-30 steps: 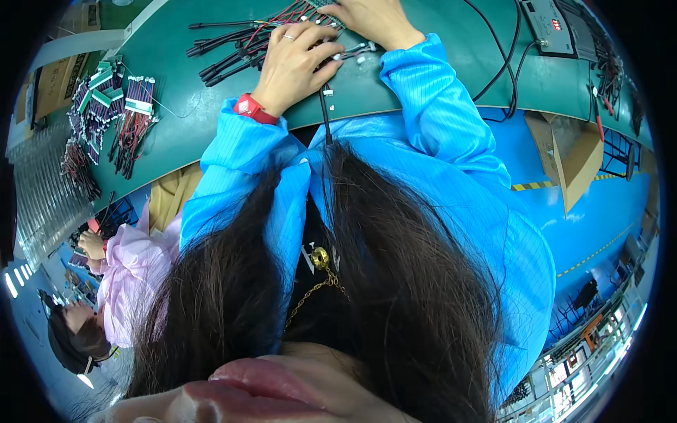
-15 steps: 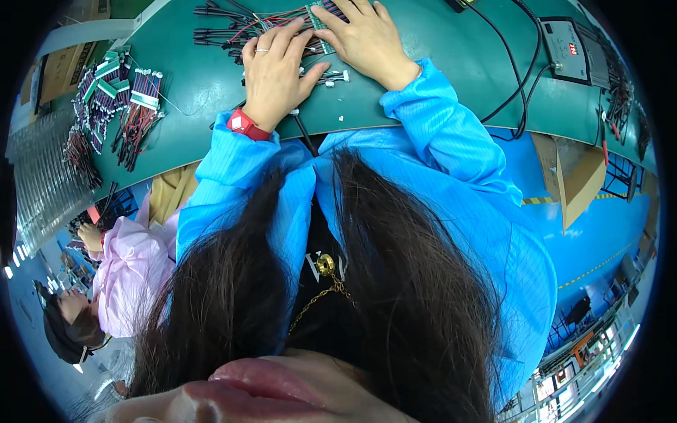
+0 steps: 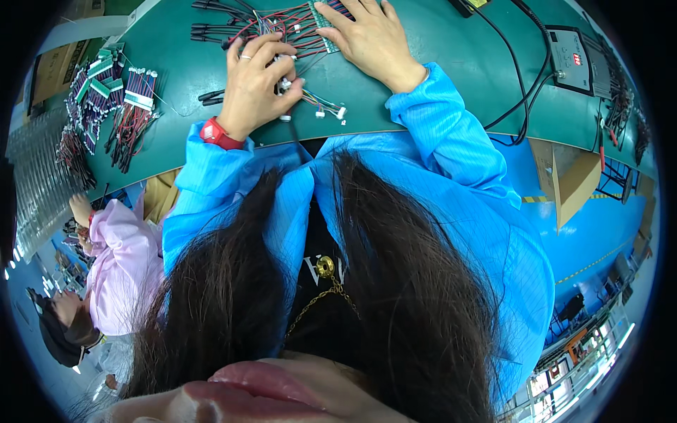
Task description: Soldering multiple wires onto a printed circuit board at a manual assembly station.
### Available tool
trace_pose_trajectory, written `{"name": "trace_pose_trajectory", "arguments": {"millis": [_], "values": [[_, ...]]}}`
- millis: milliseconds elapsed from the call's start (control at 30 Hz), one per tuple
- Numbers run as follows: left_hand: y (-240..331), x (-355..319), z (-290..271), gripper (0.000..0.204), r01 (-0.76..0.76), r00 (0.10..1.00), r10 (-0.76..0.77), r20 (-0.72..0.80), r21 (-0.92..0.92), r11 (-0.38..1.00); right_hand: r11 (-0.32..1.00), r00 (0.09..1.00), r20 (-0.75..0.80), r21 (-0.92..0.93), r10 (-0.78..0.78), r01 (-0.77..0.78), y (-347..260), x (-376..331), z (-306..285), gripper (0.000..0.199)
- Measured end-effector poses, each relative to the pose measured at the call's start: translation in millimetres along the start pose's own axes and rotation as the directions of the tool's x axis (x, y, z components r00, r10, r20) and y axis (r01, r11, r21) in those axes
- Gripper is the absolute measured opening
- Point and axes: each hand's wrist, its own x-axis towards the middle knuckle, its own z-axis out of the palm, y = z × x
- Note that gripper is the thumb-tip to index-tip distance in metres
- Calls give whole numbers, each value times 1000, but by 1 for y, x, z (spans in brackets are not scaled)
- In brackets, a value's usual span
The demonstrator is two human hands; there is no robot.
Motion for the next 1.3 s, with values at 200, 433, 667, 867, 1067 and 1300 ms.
{"name": "trace_pose_trajectory", "arguments": {"millis": [200,433,667,867,1067,1300], "values": [[-6,16,-12,21,-47,985,9,172,219,975,999,1000,14,-24,27,-27,5,10,-5,41],[-7,-9,-5,17,-179,959,209,192,-164,970,999,997,66,-27,30,-28,8,13,-1,43],[7,-24,0,17,-108,994,109,10,-89,990,998,991,120,-18,57,-56,8,18,-2,43],[39,22,4,58,241,970,-241,3,19,970,999,993,107,-11,45,-44,7,19,-2,44],[15,56,16,72,167,980,-131,-147,267,949,997,987,143,-5,76,-77,6,20,-3,44],[-6,50,37,105,165,986,-166,0,125,978,994,985,134,18,104,-107,7,20,-1,44]]}}
